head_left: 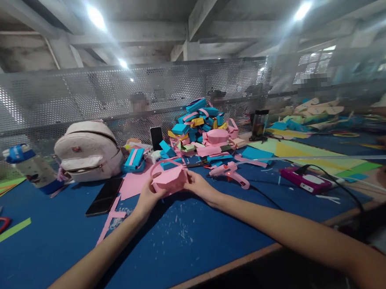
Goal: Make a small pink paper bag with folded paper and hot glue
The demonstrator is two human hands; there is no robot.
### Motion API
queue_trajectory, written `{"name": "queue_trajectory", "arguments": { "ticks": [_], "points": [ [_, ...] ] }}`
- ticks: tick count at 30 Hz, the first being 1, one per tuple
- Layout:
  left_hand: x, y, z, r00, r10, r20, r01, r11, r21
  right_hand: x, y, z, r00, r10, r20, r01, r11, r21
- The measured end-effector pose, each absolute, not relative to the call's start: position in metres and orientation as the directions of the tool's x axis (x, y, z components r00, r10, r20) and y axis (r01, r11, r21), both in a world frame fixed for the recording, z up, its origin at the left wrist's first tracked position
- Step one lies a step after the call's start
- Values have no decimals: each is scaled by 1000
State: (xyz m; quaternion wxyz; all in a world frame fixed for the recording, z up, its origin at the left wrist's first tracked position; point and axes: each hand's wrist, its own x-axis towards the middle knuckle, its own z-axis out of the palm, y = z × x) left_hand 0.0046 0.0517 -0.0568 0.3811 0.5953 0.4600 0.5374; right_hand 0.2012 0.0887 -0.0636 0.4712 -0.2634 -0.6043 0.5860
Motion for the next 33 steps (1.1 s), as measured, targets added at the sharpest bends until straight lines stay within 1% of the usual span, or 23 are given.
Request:
{"name": "queue_trajectory", "arguments": {
  "ticks": [5,9,14,17,22,27,33],
  "points": [
    [9,51,-61,0,942,335,215,-327,920,197,84,-65,-392,880,268,-166,219,-961],
    [11,50,-61,-5,929,371,237,-359,903,194,84,-66,-378,879,291,-165,246,-955],
    [10,50,-57,-35,935,352,225,-336,915,197,89,-70,-376,878,295,-190,239,-952],
    [8,50,-56,-55,948,312,193,-297,935,199,90,-70,-376,881,286,-229,210,-950],
    [1,54,-55,-72,972,226,118,-216,969,199,91,-68,-388,891,234,-301,117,-946],
    [-4,59,-56,-99,979,179,40,-175,984,200,88,-64,-413,889,197,-360,40,-932],
    [-4,55,-51,-94,985,146,-27,-149,988,201,87,-62,-403,898,175,-407,-4,-913]
  ]
}}
